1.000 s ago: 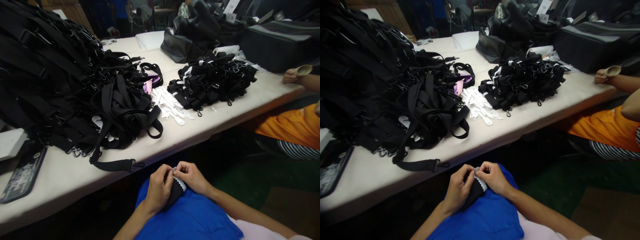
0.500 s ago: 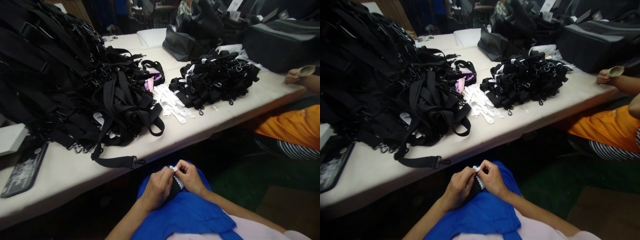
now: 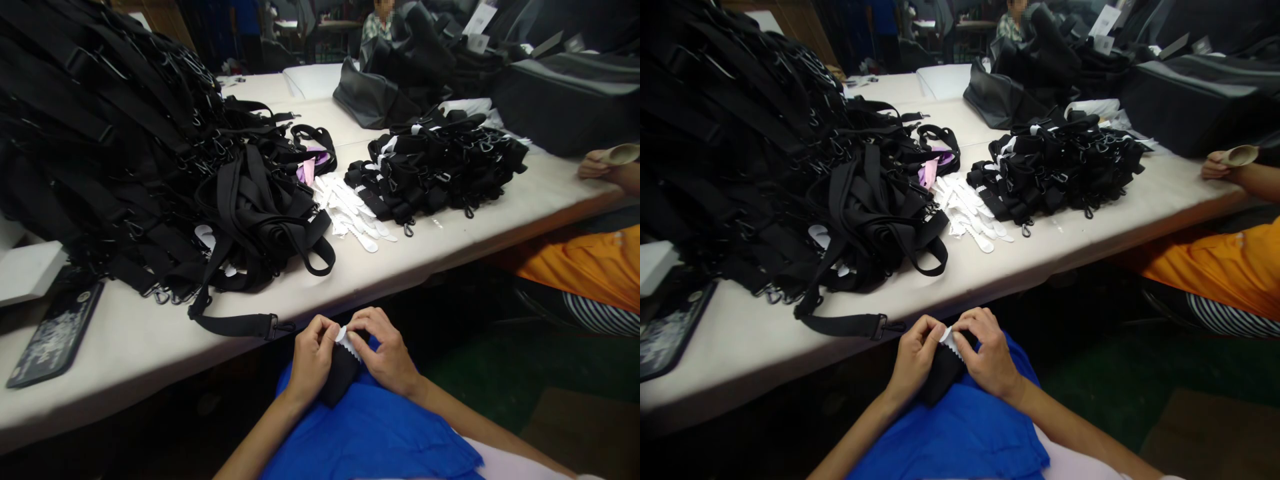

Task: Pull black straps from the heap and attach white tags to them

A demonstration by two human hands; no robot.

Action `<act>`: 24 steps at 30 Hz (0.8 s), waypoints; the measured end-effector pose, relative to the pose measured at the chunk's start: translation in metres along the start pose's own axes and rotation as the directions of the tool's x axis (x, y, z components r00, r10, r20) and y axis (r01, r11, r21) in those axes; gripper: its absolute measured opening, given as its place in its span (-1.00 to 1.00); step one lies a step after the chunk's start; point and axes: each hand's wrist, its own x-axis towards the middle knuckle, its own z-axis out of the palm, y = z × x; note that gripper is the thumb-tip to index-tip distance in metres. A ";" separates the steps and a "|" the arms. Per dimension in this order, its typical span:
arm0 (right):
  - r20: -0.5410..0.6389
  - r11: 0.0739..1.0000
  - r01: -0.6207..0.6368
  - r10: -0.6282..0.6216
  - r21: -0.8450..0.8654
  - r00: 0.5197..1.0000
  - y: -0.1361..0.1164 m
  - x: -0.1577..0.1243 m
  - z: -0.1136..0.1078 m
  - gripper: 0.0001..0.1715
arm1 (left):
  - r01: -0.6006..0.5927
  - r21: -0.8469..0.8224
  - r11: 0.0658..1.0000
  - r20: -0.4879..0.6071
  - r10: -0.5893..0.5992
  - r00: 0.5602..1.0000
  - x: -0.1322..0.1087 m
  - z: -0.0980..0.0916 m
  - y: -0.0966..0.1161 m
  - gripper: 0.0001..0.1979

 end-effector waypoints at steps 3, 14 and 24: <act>-0.003 0.997 -0.060 0.060 -0.055 0.998 -0.007 0.003 -0.006 -0.71 | -0.096 0.103 0.990 -0.107 0.107 0.988 -0.003 0.007 0.002 -0.78; 0.059 0.938 -0.315 0.309 0.146 0.949 -0.007 0.006 0.005 -0.49 | -0.315 0.350 0.882 -0.285 0.421 0.861 0.004 0.018 -0.007 -0.83; 0.012 0.939 -0.325 0.326 0.109 0.945 -0.001 0.004 0.005 -0.49 | -0.011 0.072 0.997 -0.355 0.036 0.934 0.018 0.023 0.012 -0.70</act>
